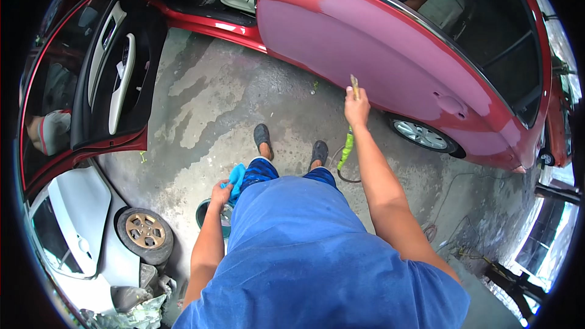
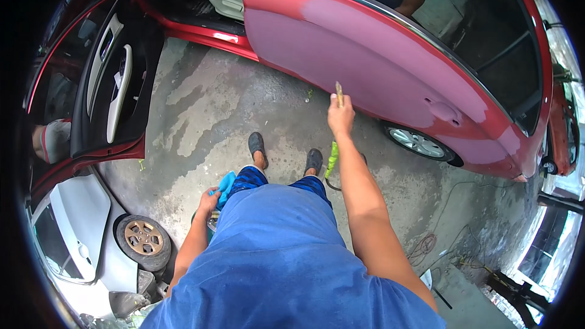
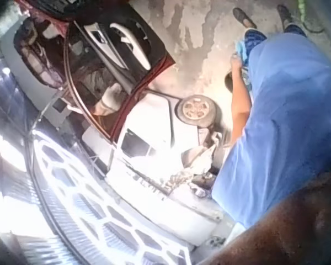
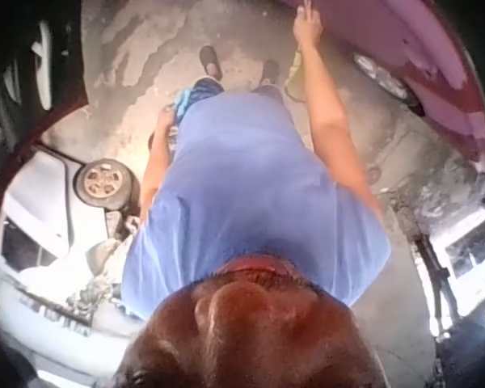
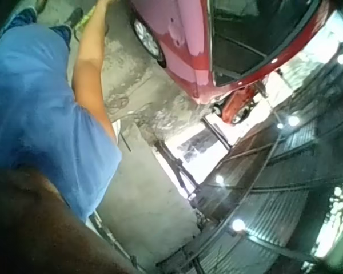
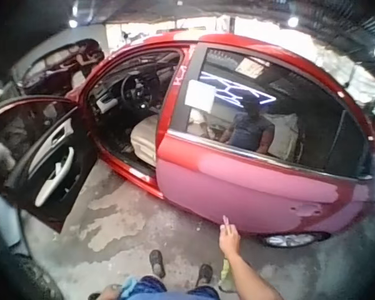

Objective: Wiping down a car door and surface with a cloth and air nozzle to prepare for painting in a body shop.

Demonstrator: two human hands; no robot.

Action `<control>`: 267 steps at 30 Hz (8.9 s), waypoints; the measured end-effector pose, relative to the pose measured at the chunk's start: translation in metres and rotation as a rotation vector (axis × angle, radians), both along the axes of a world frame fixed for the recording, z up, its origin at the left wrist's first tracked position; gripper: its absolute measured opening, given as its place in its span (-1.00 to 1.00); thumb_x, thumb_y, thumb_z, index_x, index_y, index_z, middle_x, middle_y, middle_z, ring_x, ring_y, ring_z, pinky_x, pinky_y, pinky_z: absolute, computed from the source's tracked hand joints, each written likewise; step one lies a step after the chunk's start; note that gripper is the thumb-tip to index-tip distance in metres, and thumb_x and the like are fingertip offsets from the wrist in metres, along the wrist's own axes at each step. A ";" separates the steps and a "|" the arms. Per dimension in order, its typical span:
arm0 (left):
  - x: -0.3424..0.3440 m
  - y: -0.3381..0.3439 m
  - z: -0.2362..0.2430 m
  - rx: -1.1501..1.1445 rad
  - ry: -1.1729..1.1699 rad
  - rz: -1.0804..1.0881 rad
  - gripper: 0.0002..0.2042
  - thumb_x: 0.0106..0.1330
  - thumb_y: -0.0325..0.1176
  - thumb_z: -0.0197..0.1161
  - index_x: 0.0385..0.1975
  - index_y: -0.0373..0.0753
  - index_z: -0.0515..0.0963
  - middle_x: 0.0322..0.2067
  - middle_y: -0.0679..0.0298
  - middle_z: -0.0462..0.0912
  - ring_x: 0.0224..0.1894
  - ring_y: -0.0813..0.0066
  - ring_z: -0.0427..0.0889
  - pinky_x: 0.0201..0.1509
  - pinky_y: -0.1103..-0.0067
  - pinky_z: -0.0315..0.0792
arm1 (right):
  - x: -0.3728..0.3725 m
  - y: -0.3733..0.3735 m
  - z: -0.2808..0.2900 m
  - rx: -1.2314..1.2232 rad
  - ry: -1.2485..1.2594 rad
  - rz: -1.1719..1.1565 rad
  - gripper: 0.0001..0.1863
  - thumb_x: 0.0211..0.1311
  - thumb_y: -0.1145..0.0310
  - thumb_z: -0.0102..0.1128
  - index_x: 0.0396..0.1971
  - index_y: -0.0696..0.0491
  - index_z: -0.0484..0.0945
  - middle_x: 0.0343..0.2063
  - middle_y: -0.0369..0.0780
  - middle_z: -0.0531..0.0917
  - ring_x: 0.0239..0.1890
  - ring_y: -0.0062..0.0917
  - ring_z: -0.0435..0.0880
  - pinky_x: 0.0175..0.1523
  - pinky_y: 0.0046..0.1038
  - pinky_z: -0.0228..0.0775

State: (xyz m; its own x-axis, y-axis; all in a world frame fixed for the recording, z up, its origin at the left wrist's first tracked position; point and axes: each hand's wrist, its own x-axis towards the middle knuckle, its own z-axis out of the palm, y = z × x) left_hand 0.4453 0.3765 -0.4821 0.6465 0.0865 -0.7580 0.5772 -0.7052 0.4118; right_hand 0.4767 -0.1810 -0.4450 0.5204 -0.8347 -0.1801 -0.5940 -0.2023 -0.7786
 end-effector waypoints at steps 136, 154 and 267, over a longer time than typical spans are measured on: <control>0.004 0.052 -0.068 0.028 -0.200 0.260 -0.71 0.18 -0.32 0.22 -0.12 -0.22 0.70 -0.23 0.02 0.75 -0.15 0.19 0.71 -0.04 0.40 0.53 | 0.119 0.075 0.130 -0.017 -0.186 0.225 -0.66 0.37 0.11 0.19 -0.29 0.14 0.54 -0.53 0.00 0.64 -0.36 -0.03 0.69 -0.21 -0.12 0.43; 0.136 0.140 -0.024 -0.156 0.035 0.216 -0.56 0.18 -0.46 0.18 0.12 -0.21 0.63 -0.16 0.15 0.70 -0.20 0.40 0.61 -0.03 0.51 0.50 | 0.165 0.145 0.085 -0.126 -0.007 0.088 -0.61 0.37 0.02 0.17 -0.20 0.11 0.58 -0.31 0.11 0.68 -0.12 0.12 0.65 -0.06 -0.02 0.46; 0.503 -0.375 0.091 0.548 -1.132 -2.512 0.12 0.32 0.03 0.25 0.46 -0.41 -0.54 -0.36 0.05 0.76 -0.31 0.18 0.78 -0.15 0.37 0.65 | 0.207 0.505 0.019 0.283 -0.162 -1.127 -0.65 0.35 0.10 0.24 -0.24 0.13 0.56 -0.40 0.07 0.62 -0.27 0.08 0.62 -0.21 -0.10 0.44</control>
